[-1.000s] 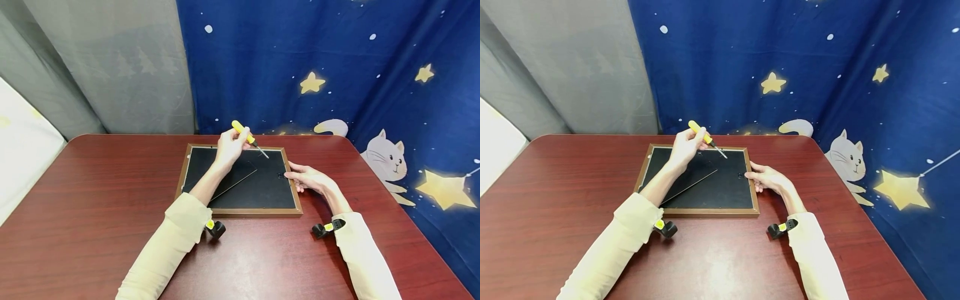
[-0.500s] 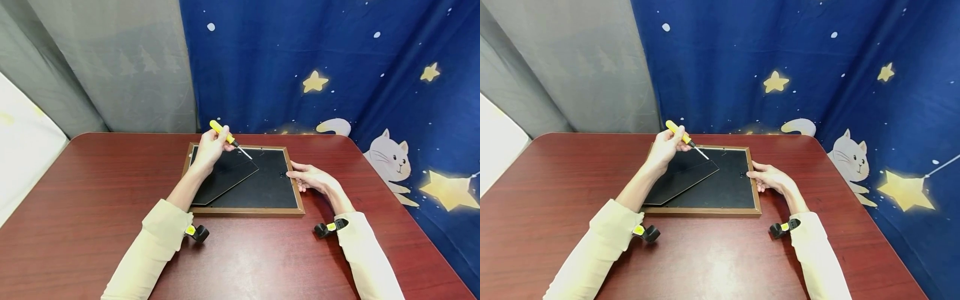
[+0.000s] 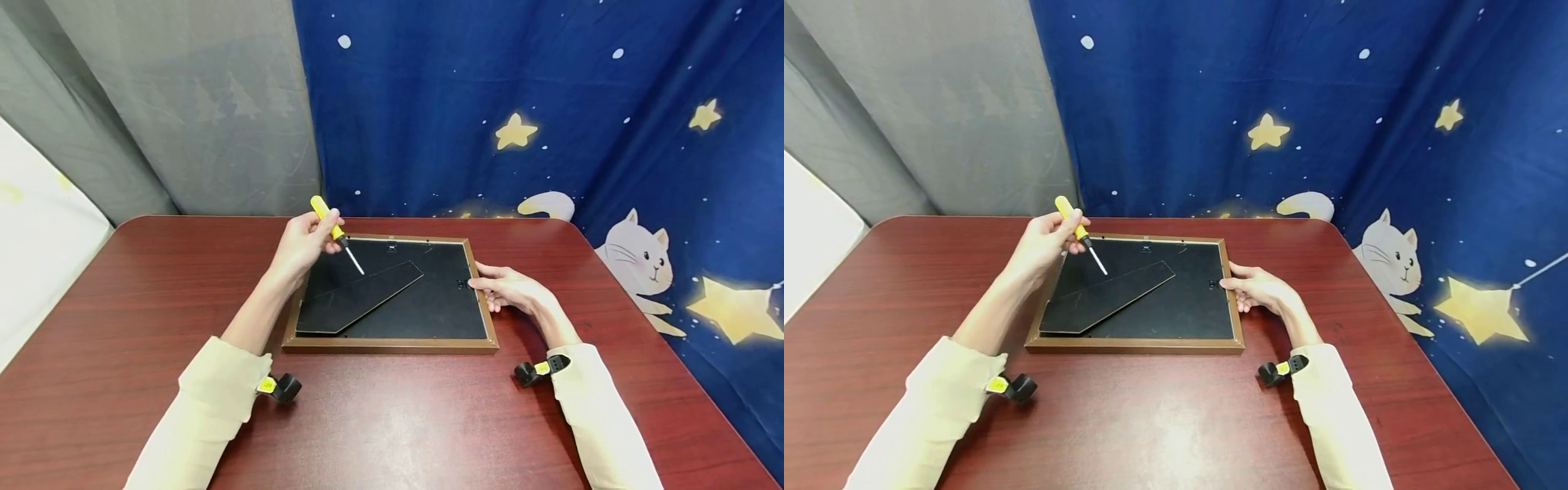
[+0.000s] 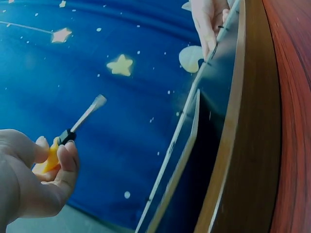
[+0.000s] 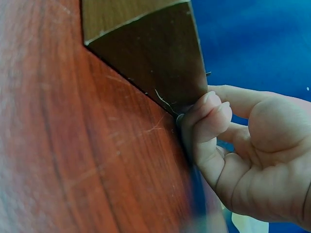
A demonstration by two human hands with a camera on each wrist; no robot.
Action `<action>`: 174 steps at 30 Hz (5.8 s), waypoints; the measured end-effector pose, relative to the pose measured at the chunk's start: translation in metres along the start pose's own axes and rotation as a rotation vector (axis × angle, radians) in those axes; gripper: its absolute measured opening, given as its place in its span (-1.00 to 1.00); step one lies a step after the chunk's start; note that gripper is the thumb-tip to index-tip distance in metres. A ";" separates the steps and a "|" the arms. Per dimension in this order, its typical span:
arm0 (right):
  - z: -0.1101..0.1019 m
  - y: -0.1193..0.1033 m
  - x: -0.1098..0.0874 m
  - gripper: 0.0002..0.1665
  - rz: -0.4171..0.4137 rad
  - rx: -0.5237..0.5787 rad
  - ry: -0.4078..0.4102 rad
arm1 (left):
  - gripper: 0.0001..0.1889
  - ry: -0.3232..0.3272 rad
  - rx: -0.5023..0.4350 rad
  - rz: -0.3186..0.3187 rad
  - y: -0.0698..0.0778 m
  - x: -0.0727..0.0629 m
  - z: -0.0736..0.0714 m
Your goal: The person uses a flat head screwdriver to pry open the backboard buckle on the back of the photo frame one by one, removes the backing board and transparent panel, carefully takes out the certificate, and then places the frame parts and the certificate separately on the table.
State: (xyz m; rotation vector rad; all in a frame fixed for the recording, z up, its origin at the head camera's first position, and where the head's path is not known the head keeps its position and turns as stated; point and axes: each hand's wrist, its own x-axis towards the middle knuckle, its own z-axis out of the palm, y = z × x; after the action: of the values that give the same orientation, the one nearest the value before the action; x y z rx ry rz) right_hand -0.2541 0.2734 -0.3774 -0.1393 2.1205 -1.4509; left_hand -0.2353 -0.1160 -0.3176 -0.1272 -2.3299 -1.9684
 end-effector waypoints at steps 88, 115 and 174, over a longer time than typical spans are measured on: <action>-0.003 0.009 0.004 -0.10 -0.075 -0.003 -0.015 | -0.64 -0.321 0.612 -0.247 -0.045 -0.088 -0.123; -0.005 0.001 0.003 -0.13 -0.086 -0.051 -0.013 | -0.49 -0.342 0.483 -0.233 -0.045 -0.031 -0.065; 0.077 -0.061 0.066 -0.45 -0.781 -0.815 -0.022 | -0.60 -0.404 0.361 -0.362 -0.052 -0.034 -0.073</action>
State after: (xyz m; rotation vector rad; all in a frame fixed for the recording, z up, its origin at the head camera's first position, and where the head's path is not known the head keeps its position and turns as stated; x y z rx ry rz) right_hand -0.2839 0.1592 -0.3690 -1.3938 2.6445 -0.7887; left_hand -0.2071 -0.1968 -0.3609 -0.0872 -3.1257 -1.7392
